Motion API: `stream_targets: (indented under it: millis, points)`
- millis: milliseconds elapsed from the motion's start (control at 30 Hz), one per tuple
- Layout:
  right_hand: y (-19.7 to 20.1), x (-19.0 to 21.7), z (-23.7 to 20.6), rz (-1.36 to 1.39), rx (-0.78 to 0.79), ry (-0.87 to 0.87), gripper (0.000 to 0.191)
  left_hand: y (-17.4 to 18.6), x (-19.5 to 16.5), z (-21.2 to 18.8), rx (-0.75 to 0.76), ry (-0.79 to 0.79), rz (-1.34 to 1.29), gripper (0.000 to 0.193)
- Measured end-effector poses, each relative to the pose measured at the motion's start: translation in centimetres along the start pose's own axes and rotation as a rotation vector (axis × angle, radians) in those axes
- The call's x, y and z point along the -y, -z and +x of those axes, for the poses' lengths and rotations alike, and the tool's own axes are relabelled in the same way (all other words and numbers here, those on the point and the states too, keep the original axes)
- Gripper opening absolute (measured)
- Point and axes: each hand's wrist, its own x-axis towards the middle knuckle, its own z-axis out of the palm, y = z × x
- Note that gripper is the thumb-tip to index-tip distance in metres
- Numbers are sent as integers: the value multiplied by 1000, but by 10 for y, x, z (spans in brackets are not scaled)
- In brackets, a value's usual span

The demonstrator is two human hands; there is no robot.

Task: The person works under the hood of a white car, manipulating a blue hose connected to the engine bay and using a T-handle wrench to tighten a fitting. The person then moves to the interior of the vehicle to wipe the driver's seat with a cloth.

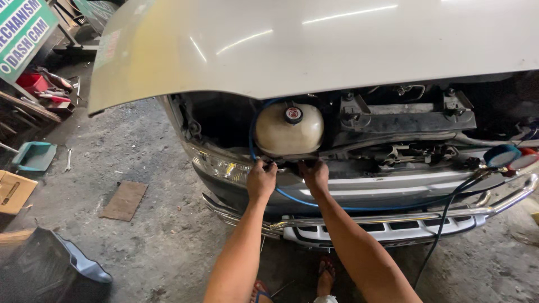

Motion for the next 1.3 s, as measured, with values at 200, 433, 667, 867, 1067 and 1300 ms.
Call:
stream_targets:
  millis: [200,433,667,867,1067,1300]
  points:
    - [-22,12,0,70,-304,-40,26,1,-6,-1,-30,-23,90,39]
    - [-40,10,-2,120,-364,-82,20,7,-17,-6,30,95,69,43]
    - [-41,7,11,34,-313,-219,22,11,-20,-5,-21,-23,73,42]
    - [-41,14,12,-37,-328,-283,23,11,-24,-6,40,64,22,36]
    - [-41,17,11,-77,-357,-285,25,11,-21,-6,27,72,54,38]
    - [-46,34,6,-126,-389,-301,26,7,-6,1,88,45,76,41]
